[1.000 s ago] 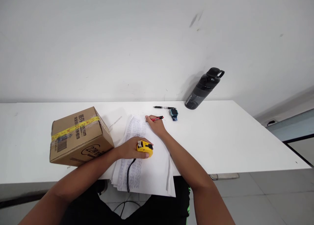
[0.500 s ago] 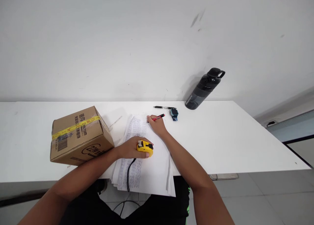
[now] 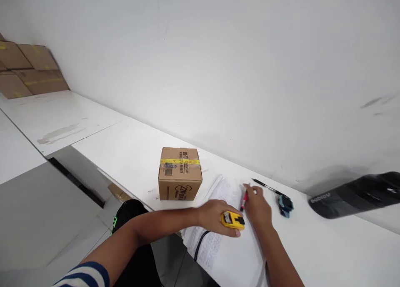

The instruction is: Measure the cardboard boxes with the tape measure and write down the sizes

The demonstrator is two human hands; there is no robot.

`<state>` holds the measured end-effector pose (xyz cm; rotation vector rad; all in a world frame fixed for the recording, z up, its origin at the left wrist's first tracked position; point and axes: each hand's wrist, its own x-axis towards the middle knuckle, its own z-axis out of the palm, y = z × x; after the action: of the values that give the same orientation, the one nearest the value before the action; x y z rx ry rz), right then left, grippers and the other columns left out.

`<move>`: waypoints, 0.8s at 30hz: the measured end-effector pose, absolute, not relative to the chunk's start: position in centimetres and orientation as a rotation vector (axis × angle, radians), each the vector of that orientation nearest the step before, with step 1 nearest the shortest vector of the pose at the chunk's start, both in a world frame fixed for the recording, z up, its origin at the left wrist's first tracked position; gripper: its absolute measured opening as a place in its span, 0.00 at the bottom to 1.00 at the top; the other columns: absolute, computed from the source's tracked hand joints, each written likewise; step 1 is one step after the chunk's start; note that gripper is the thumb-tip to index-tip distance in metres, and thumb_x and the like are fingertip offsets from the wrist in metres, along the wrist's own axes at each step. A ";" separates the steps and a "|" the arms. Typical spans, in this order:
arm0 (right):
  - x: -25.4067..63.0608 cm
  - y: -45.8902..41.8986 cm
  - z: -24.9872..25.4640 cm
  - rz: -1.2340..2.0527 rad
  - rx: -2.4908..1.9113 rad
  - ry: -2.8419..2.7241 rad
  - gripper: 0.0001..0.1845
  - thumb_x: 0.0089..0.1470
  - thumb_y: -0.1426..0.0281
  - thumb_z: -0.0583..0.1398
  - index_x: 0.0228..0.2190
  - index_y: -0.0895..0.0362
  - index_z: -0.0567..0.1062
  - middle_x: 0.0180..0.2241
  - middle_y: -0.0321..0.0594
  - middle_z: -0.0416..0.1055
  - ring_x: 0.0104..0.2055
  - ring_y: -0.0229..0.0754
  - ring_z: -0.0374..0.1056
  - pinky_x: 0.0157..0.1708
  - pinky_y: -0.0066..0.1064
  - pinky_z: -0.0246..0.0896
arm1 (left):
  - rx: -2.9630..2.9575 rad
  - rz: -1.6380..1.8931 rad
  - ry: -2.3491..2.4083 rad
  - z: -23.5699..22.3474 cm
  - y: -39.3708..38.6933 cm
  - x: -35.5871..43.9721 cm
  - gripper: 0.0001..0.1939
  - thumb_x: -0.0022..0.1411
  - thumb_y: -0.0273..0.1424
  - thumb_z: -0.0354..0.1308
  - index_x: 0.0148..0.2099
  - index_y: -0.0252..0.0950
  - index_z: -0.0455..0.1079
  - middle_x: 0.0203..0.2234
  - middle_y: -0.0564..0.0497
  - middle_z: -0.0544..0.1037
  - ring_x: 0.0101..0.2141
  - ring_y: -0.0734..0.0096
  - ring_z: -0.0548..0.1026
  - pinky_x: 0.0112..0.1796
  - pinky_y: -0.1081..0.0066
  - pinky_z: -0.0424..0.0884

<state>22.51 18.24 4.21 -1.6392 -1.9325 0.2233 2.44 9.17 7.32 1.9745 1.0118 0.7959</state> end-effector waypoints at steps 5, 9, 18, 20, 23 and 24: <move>18.8 10.6 8.2 1.041 -1.091 -1.718 0.35 0.51 0.42 0.53 0.55 0.48 0.67 0.53 0.51 0.67 0.49 0.54 0.70 0.43 0.45 0.66 | 2.465 1.224 0.858 10.3 3.8 -1.4 0.42 0.54 0.51 0.62 0.65 0.38 0.59 0.54 0.42 0.75 0.53 0.58 0.72 0.56 0.63 0.63; 14.4 4.4 11.0 1.440 -0.739 -1.524 0.52 0.36 0.31 0.57 0.56 0.48 0.65 0.51 0.49 0.70 0.49 0.58 0.70 0.39 0.43 0.68 | 2.863 1.282 1.060 14.1 1.8 -4.4 0.43 0.53 0.58 0.58 0.64 0.40 0.62 0.62 0.39 0.65 0.61 0.48 0.62 0.60 0.52 0.55; 9.2 2.1 16.8 1.473 -0.859 -1.070 0.33 0.48 0.38 0.57 0.38 0.54 0.70 0.27 0.37 0.71 0.25 0.38 0.68 0.16 0.23 0.50 | 2.489 0.447 1.960 18.9 2.8 -13.4 0.43 0.54 0.46 0.64 0.69 0.45 0.53 0.68 0.43 0.55 0.66 0.37 0.49 0.60 0.39 0.52; 9.1 2.4 17.6 1.594 -0.882 -0.999 0.33 0.50 0.37 0.55 0.36 0.56 0.71 0.27 0.38 0.71 0.26 0.37 0.69 0.16 0.22 0.52 | 2.451 0.356 1.907 18.7 3.0 -15.9 0.41 0.57 0.41 0.63 0.69 0.49 0.51 0.68 0.49 0.54 0.66 0.44 0.50 0.53 0.51 0.68; 9.2 2.8 18.4 1.633 -0.866 -0.949 0.32 0.50 0.40 0.58 0.39 0.55 0.72 0.30 0.37 0.71 0.27 0.37 0.70 0.17 0.22 0.55 | 2.488 0.311 1.804 18.3 1.7 -18.3 0.40 0.59 0.41 0.61 0.69 0.52 0.48 0.69 0.54 0.52 0.68 0.50 0.48 0.46 0.60 0.74; 9.2 2.9 18.7 1.612 -0.858 -0.955 0.31 0.49 0.41 0.60 0.40 0.55 0.72 0.31 0.36 0.71 0.27 0.36 0.71 0.17 0.22 0.55 | 2.507 0.307 1.761 18.1 0.9 -18.7 0.39 0.60 0.41 0.60 0.69 0.53 0.48 0.69 0.55 0.52 0.68 0.50 0.48 0.46 0.61 0.74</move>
<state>9.16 2.87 18.75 -0.8579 -0.9549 1.6125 -18.69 0.89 18.14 2.5067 1.7609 0.3066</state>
